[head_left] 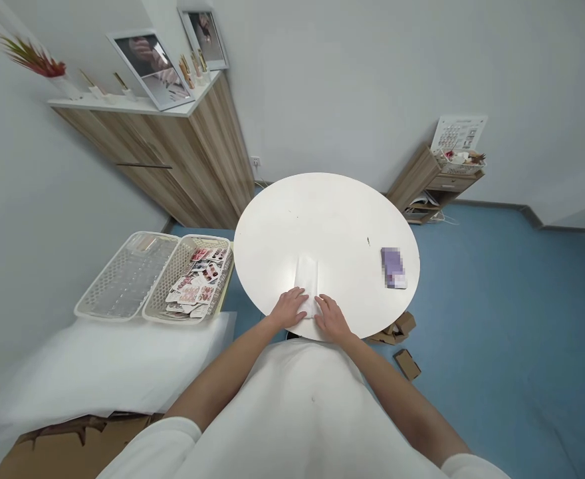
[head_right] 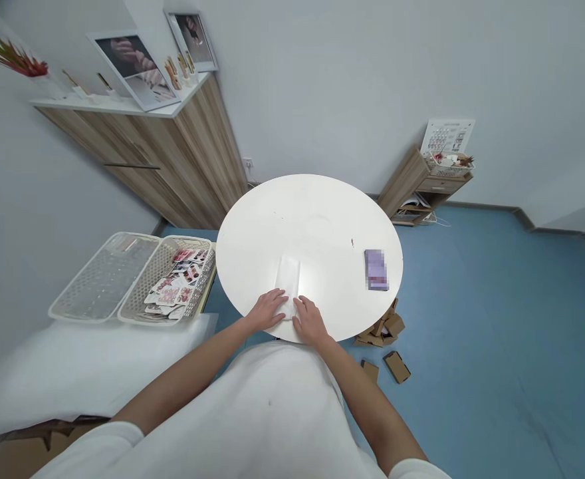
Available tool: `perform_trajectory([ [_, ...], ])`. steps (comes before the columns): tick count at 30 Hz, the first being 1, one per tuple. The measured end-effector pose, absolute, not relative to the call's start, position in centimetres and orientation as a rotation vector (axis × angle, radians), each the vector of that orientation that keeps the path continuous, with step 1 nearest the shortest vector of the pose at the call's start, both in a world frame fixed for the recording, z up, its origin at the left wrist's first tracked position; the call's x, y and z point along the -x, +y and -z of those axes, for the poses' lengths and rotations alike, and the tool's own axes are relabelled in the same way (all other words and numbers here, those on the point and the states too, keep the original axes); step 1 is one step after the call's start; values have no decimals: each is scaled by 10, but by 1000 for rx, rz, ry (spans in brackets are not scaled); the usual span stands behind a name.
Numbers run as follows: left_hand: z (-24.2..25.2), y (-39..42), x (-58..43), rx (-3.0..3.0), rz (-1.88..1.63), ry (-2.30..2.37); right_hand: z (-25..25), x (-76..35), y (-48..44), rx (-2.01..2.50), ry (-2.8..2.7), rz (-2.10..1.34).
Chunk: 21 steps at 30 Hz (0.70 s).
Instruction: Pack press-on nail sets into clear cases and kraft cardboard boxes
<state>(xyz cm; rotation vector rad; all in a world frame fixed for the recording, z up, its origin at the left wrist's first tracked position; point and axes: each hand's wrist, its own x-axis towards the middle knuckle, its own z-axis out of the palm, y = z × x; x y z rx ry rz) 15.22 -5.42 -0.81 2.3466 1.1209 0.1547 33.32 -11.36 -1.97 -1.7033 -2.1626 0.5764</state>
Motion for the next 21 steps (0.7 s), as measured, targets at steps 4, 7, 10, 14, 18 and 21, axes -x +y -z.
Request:
perform_trajectory([
  [4,9,-50,-154,-2251,-208,1152,5,-342,-98,1506,-2652,-402],
  [7,6,-49,-157,-2172,-234,1170,3,-334,-88,1464,-2757,-390],
  [10,0,-53,-157,-2078,-260,1164,3,-324,-95,1452,-2669,-519],
  [14,-6,-66,-148,-1869,-280,1084,-3,-325,-120,1419,-2495,-819],
  [18,-8,-72,-137,-1707,-384,1062,-12,-331,-123,1482,-2227,-1091],
  [21,-5,-69,-136,-1615,-417,1041,-15,-332,-106,1637,-1990,-1267],
])
